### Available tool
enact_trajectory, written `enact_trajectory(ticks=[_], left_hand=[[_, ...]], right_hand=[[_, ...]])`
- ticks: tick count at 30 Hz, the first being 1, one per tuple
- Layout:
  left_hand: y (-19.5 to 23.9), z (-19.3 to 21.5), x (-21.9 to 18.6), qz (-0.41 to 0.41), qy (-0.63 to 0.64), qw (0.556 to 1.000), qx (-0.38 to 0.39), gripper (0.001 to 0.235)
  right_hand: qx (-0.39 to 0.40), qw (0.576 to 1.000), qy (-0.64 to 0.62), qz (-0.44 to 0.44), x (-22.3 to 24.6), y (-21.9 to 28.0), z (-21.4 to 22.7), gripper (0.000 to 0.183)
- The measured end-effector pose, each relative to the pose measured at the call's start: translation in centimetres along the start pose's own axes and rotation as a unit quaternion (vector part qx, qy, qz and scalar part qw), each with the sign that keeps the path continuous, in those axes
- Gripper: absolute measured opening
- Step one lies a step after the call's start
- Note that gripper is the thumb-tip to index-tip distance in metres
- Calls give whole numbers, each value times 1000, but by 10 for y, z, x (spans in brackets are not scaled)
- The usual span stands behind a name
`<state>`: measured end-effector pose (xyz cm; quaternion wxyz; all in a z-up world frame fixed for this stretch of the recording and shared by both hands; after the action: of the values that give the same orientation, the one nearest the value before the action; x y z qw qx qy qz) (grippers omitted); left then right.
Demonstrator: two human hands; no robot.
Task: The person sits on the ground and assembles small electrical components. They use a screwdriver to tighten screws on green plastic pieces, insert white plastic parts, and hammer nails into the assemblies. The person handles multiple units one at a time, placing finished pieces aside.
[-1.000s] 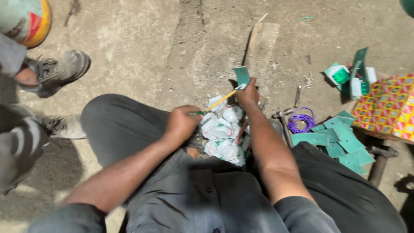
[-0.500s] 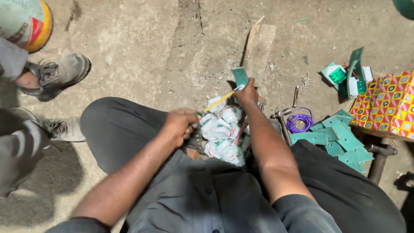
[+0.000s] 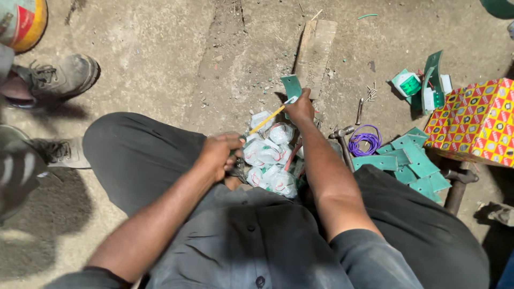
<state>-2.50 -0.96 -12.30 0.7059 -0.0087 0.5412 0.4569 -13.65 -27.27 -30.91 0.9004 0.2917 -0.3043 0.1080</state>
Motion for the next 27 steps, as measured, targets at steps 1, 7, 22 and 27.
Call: enact_trajectory(ticks=[1,7,22,27], left_hand=[[-8,1,0,-44,-51,998,-13,28],[-15,11,-8,-372,-437,819,-13,25],[-10,12,-32,-392,-488,780,-10,31],[-11,13,-25,-85,-113,990,-5,31]], right_hand=[[4,1000,6,-8,1,-3,-1,81],[-1,1000,8,-10,1,-10,-2,80],[20,999,-20,-17,-2,-5,3,87],[24,999,-30,-19,4,-3,-4,83]])
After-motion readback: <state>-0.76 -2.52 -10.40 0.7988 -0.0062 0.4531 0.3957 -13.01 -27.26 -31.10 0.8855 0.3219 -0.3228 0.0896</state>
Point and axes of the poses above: each hand's wrist, its own y-axis away from the middle knuckle, its own z-axis out of the back of the hand, x = y × z, the point moved 3 cm from there along -y, towards the middle knuckle, and after that the axes turned 5 degrees about -y, right-handed, at the moved point
